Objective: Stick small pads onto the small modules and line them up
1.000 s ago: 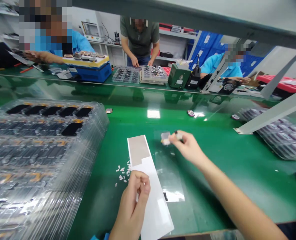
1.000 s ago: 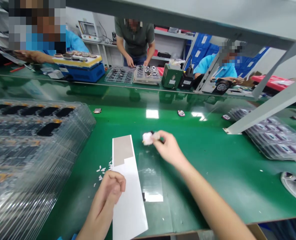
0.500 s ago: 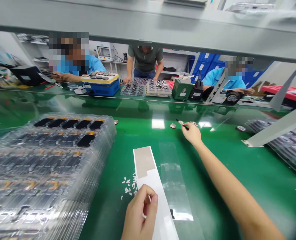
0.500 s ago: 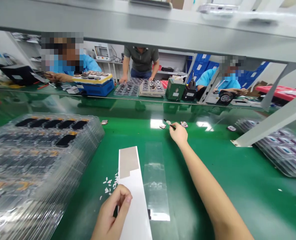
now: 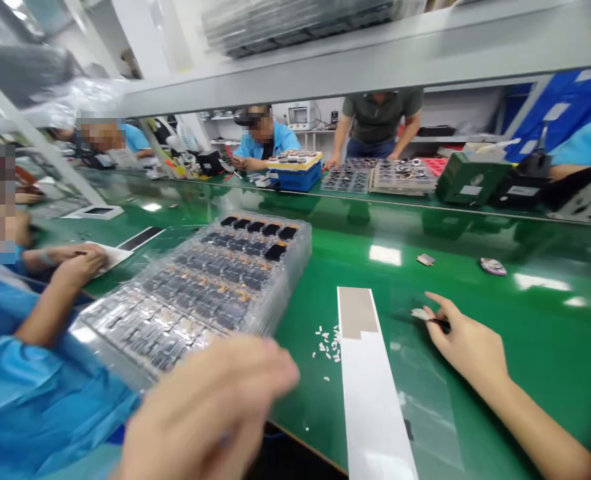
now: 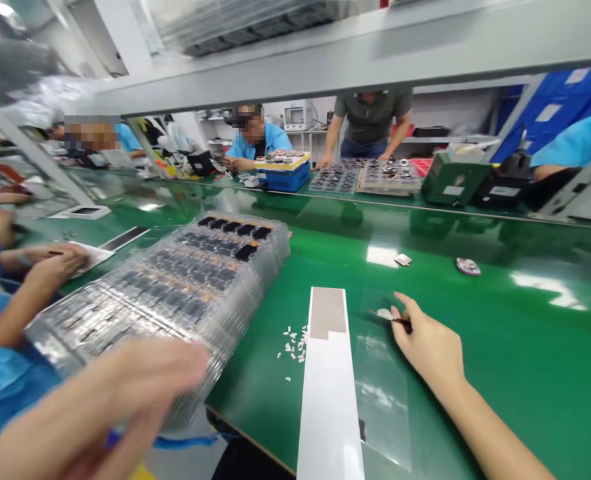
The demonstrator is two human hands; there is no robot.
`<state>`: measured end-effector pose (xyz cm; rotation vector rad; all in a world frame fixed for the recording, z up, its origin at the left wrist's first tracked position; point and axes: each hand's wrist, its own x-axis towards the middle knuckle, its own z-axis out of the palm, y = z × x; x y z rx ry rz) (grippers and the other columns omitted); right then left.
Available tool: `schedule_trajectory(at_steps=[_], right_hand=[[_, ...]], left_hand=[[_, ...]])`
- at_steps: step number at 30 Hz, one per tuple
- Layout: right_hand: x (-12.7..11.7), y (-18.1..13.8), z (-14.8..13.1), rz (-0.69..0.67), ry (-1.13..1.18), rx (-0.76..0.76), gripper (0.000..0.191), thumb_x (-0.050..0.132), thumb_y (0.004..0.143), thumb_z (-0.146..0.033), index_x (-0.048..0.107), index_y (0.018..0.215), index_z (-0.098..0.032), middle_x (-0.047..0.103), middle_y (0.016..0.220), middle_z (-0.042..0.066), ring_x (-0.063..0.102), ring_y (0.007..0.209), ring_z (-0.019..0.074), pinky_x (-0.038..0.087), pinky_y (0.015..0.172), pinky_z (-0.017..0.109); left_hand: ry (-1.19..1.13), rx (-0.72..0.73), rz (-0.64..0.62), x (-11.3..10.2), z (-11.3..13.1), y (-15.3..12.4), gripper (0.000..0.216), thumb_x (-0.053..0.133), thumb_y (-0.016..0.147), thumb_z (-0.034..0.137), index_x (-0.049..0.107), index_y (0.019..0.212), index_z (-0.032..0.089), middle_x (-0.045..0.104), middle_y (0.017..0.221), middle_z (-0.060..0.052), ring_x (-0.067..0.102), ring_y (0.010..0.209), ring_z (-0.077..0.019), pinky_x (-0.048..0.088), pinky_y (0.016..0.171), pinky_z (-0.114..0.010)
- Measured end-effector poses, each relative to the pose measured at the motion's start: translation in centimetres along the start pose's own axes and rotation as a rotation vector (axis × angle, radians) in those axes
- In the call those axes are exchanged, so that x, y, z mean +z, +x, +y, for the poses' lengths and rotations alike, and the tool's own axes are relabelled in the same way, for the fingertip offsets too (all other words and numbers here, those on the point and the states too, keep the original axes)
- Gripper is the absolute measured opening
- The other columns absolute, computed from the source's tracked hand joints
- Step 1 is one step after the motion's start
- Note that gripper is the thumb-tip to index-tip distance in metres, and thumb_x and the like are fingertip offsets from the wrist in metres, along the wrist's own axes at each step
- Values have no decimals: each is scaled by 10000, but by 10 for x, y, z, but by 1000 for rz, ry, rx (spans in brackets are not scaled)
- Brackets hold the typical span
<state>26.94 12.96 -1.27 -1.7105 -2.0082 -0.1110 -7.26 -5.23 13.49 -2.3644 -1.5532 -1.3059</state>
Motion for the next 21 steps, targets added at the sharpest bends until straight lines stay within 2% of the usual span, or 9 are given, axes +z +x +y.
schedule_trajectory(at_steps=[2,4,6,8,9,12,14,16,21], right_hand=[[3,0,2,41,-6,-13,395,517,858,-404,656,1192,-245,726,687,-2,644,531,198,295,432,242],[4,-2,2,33,-3,-55,281,524,844,-386,703,1018,-258,718,671,-9,656,550,194,306,430,235],[3,-4,-1,4,24,-103,199,531,827,-363,697,839,-254,721,681,-10,664,569,187,324,434,229],[2,-5,-4,-3,65,-129,186,534,825,-354,680,778,-249,730,704,-12,668,581,179,344,440,226],[2,-5,-5,3,83,-133,185,535,826,-354,680,777,-249,734,714,-13,670,587,176,353,445,225],[1,-5,-6,20,99,-126,181,537,829,-347,685,798,-248,742,737,-14,665,583,166,365,451,225],[1,-6,-5,31,96,-115,179,537,833,-339,690,822,-247,745,749,-11,660,583,161,371,460,227],[1,-6,-5,39,96,-108,177,537,836,-331,690,836,-243,744,752,-7,656,588,159,372,470,231],[0,-7,-9,36,113,-105,174,535,848,-313,691,836,-236,746,775,5,660,617,156,388,508,238]], left_hand=[[270,4,-39,-26,-25,29,242,565,916,185,740,1068,258,786,1014,-35,728,919,-223,569,876,-351],[428,-87,-156,-38,-54,64,282,503,943,269,750,1067,217,788,1004,-69,723,920,-257,560,872,-392],[468,-173,-304,-35,-80,99,304,526,912,348,772,1008,197,792,1020,-77,724,916,-271,556,836,-370],[487,-231,-432,-18,-99,126,322,530,899,367,782,1006,198,801,983,-61,731,847,-248,545,768,-322],[496,-238,-456,-7,-106,135,318,539,891,363,787,992,194,803,959,-62,731,831,-243,536,752,-309],[532,-245,-483,27,-120,150,300,592,853,384,800,888,171,801,896,-90,727,821,-261,516,732,-304],[556,-258,-495,42,-127,153,292,630,822,407,795,811,166,792,818,-99,722,774,-268,503,691,-298],[565,-269,-506,48,-132,154,268,660,794,406,787,757,172,780,751,-90,712,714,-258,485,646,-283],[551,-287,-508,44,-134,153,219,691,746,400,764,684,202,738,638,-50,676,625,-229,451,608,-259]])
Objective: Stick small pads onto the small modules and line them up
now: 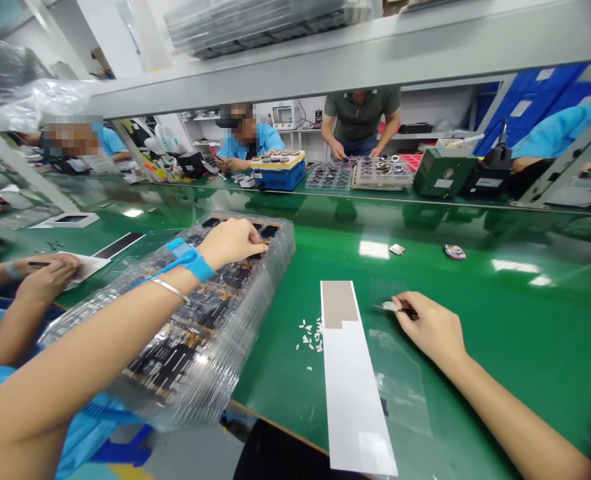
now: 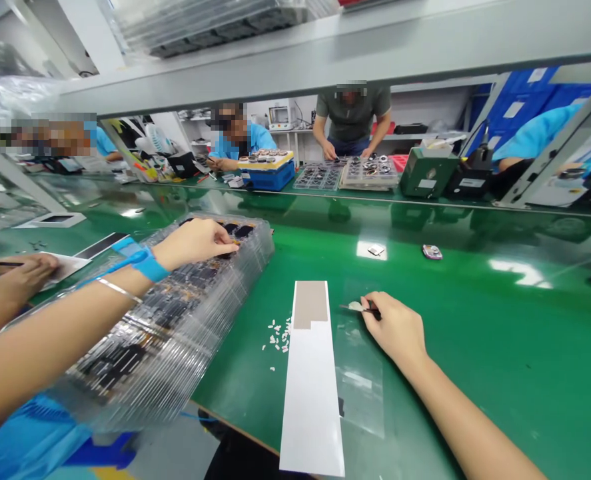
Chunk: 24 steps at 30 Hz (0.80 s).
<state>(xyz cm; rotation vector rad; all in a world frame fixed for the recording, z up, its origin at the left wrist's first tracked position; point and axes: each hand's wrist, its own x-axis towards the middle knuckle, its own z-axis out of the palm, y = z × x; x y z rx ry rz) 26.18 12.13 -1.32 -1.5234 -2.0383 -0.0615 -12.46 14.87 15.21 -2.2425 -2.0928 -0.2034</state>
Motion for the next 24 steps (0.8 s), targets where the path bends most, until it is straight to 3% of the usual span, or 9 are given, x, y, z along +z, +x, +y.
schedule_trajectory(at_steps=[4,8,10,13,14,16,18,21,24], right_hand=[[-1,1,-2,4,39,3,171,541,843,-309,696,826,-237,747,772,11,651,609,160,388,516,242],[-2,1,-1,35,98,23,153,561,828,-303,696,812,-234,741,758,19,641,600,169,381,523,249],[-3,1,-3,54,147,32,141,569,819,-297,692,809,-227,740,760,28,640,604,176,394,538,256],[-8,4,-19,82,264,38,168,532,845,-300,667,803,-209,737,771,48,654,635,181,453,583,266],[-12,4,-28,86,312,37,195,502,871,-306,655,806,-204,731,765,52,656,641,179,471,594,266],[-23,2,-51,78,399,27,268,426,933,-326,639,834,-197,704,725,44,644,619,165,483,575,256],[-36,-4,-77,36,485,-3,311,377,975,-351,635,889,-199,664,674,15,609,560,144,467,522,240],[-53,-17,-111,-87,671,-70,193,455,960,-309,616,965,-202,680,764,12,562,523,116,442,492,231],[-54,-27,-129,-104,611,-98,105,547,906,-224,597,996,-207,695,850,23,574,559,114,427,502,232]], left_hand=[[-13,-37,49,0,5,2,170,686,704,343,688,607,203,704,612,-52,673,675,-256,452,652,-275],[-99,-9,102,-8,14,-7,176,547,811,288,615,674,200,701,661,-67,673,719,-264,451,691,-293],[-184,45,73,-16,23,-33,213,451,893,276,579,737,210,700,672,-37,653,657,-221,448,650,-272],[-442,126,42,-21,48,-99,248,403,977,346,567,828,236,637,592,25,586,531,-173,420,563,-250],[-573,117,137,-19,59,-123,249,418,978,365,592,846,244,594,550,31,560,497,-172,414,547,-258],[-650,145,125,-6,83,-161,240,453,973,386,622,857,262,557,518,32,549,473,-180,417,509,-265],[-702,173,89,17,105,-178,211,448,982,353,630,921,265,595,581,22,564,485,-179,419,490,-264],[-866,133,32,60,127,-167,231,347,1028,268,567,959,243,594,680,19,568,538,-160,417,531,-256],[-1116,122,-98,95,136,-145,252,326,1053,300,536,935,226,550,663,28,557,575,-161,421,569,-252]])
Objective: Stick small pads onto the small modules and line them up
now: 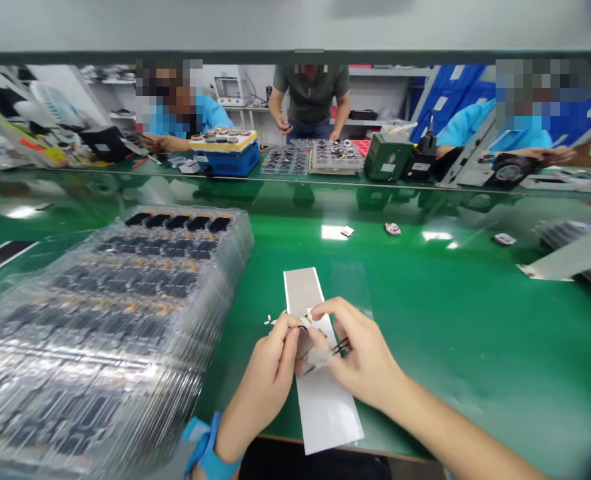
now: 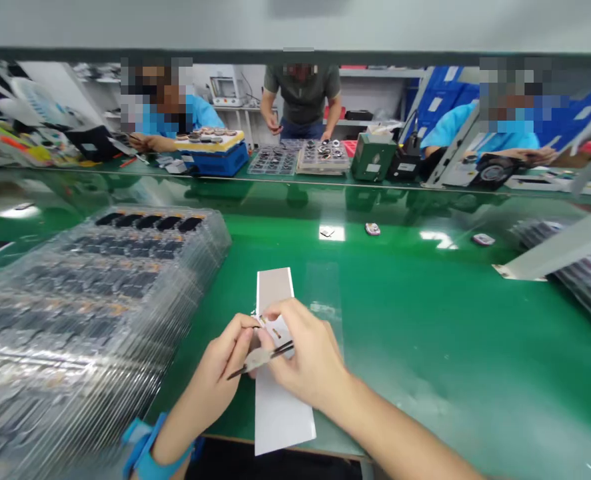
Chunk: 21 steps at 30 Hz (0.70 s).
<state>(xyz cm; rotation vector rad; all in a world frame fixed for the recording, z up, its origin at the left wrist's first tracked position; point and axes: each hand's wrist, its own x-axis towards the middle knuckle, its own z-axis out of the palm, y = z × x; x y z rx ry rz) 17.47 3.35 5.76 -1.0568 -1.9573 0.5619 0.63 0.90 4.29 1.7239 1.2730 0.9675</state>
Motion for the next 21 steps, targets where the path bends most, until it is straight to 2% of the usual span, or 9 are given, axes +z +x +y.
schedule_trajectory(at_steps=[2,4,9,12,16,21], right_hand=[[7,-2,-1,14,-58,-18,76,558,897,-196,598,959,-216,697,858,23,628,643,134,449,542,234],[14,-2,-1,22,-60,-29,69,552,909,-178,601,913,-226,696,821,9,652,668,137,476,582,235],[23,1,-6,18,-9,-59,88,595,911,-152,639,929,-226,712,815,7,685,685,131,523,592,226],[26,1,-5,71,-20,-130,123,625,901,-121,650,986,-206,738,861,38,718,743,148,575,626,240],[27,-2,-1,111,-81,-215,187,640,895,-90,658,1050,-192,760,892,65,743,803,171,619,642,260],[26,-4,0,135,-172,-242,221,629,905,-86,669,1102,-178,759,932,87,747,805,175,641,660,273]], left_hand=[[-137,-15,-19,4,-11,6,264,324,1061,329,542,964,217,560,708,17,571,623,-161,442,610,-253],[-223,-24,18,4,-17,3,260,338,1063,349,549,994,213,570,785,0,571,679,-159,454,643,-252],[-361,-66,76,1,-26,-11,185,425,1045,373,530,1012,223,532,783,13,510,636,-137,422,580,-226],[-384,-81,68,1,-31,-13,173,429,1046,357,536,1027,222,513,739,25,500,600,-128,417,563,-221],[-343,-87,75,0,-29,-12,169,429,1048,327,560,1070,221,531,750,16,556,671,-141,465,648,-232],[-303,-97,93,-1,-27,-13,175,444,1037,311,586,1089,224,576,778,1,584,681,-152,495,658,-239]])
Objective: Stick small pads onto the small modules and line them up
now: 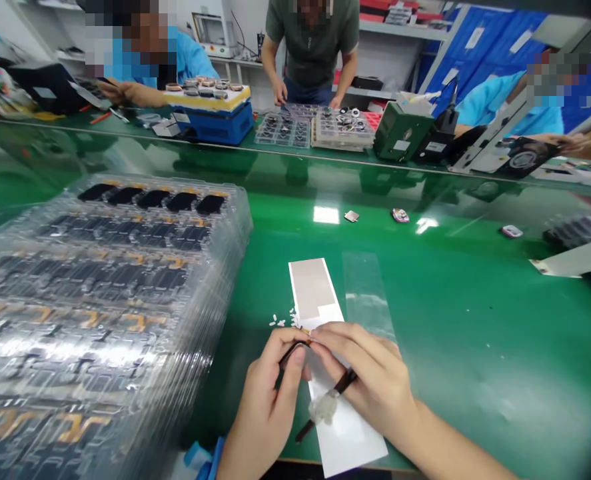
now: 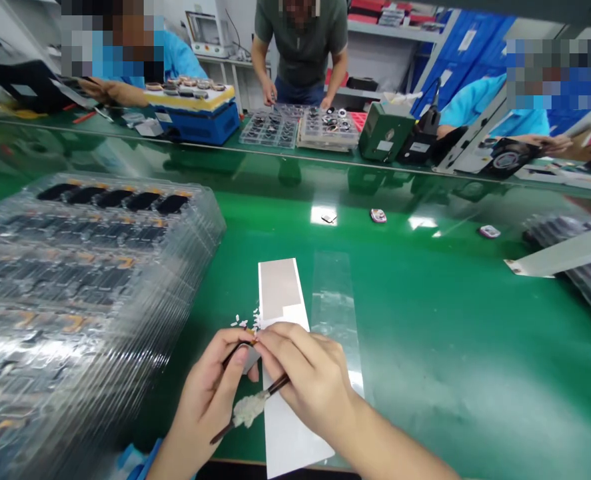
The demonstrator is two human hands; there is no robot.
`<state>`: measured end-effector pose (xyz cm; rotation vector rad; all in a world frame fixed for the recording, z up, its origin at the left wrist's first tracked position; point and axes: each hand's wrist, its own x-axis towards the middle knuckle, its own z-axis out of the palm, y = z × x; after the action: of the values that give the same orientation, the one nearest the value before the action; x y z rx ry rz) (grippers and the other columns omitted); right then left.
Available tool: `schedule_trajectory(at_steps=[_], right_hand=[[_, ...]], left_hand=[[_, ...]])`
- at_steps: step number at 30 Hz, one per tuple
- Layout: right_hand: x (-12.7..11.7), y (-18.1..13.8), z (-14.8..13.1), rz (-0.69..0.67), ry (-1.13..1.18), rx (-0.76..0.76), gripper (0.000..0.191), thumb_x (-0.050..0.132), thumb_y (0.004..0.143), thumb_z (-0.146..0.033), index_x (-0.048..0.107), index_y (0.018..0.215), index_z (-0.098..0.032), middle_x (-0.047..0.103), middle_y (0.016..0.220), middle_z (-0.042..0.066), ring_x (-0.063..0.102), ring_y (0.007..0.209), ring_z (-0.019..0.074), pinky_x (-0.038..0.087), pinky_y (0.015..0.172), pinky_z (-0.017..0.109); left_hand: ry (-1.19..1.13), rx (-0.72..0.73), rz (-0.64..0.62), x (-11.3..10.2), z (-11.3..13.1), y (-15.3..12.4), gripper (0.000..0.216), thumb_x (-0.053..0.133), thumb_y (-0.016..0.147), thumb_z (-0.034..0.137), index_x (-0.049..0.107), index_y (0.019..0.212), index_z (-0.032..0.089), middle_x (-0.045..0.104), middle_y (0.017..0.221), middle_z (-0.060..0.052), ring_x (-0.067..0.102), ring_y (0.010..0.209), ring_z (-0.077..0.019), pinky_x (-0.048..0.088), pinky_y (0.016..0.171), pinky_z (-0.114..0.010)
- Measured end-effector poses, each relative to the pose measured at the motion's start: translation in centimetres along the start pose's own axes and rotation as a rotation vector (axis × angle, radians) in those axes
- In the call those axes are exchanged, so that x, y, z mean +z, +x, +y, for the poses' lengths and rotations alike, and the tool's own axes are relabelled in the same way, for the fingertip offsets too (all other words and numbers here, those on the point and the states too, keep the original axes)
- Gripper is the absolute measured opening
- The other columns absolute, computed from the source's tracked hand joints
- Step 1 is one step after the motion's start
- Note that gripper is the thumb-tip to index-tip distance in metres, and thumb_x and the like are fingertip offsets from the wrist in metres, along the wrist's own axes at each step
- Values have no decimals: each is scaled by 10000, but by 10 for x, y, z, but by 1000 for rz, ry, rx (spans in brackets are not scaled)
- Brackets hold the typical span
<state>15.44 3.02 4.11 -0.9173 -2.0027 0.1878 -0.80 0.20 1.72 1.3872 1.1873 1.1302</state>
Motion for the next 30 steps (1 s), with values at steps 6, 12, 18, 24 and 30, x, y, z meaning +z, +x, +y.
schedule_trajectory(at_steps=[6,12,18,24,30], right_hand=[[4,-6,1,-44,-3,-22,243,569,930,-85,634,1145,-177,748,938,94,739,791,181,624,616,274],[6,-2,1,-61,58,86,154,533,930,-87,640,1001,-171,697,846,59,681,711,149,547,574,243],[13,17,24,-280,306,489,143,644,822,-146,616,691,-194,614,637,-39,545,546,102,424,513,215],[21,15,33,-351,303,540,157,623,752,-50,688,742,-193,697,740,-7,626,679,137,478,651,254],[12,13,27,-331,782,829,123,711,809,-294,706,798,-172,635,622,-30,495,494,78,384,489,214]], left_hand=[[40,49,44,3,-1,-1,116,523,999,284,618,1032,228,601,763,8,597,672,-144,509,675,-226],[24,52,87,5,1,0,76,546,975,243,616,969,213,608,747,17,614,673,-138,490,651,-211],[62,77,-259,3,11,1,122,523,959,150,599,887,213,703,805,4,675,751,-140,487,710,-211],[160,75,-461,3,14,-6,103,502,961,172,585,968,231,700,909,-10,657,823,-170,474,727,-247],[-129,-52,-196,4,0,-7,75,486,1018,280,458,958,244,587,763,32,576,683,-129,454,662,-241]])
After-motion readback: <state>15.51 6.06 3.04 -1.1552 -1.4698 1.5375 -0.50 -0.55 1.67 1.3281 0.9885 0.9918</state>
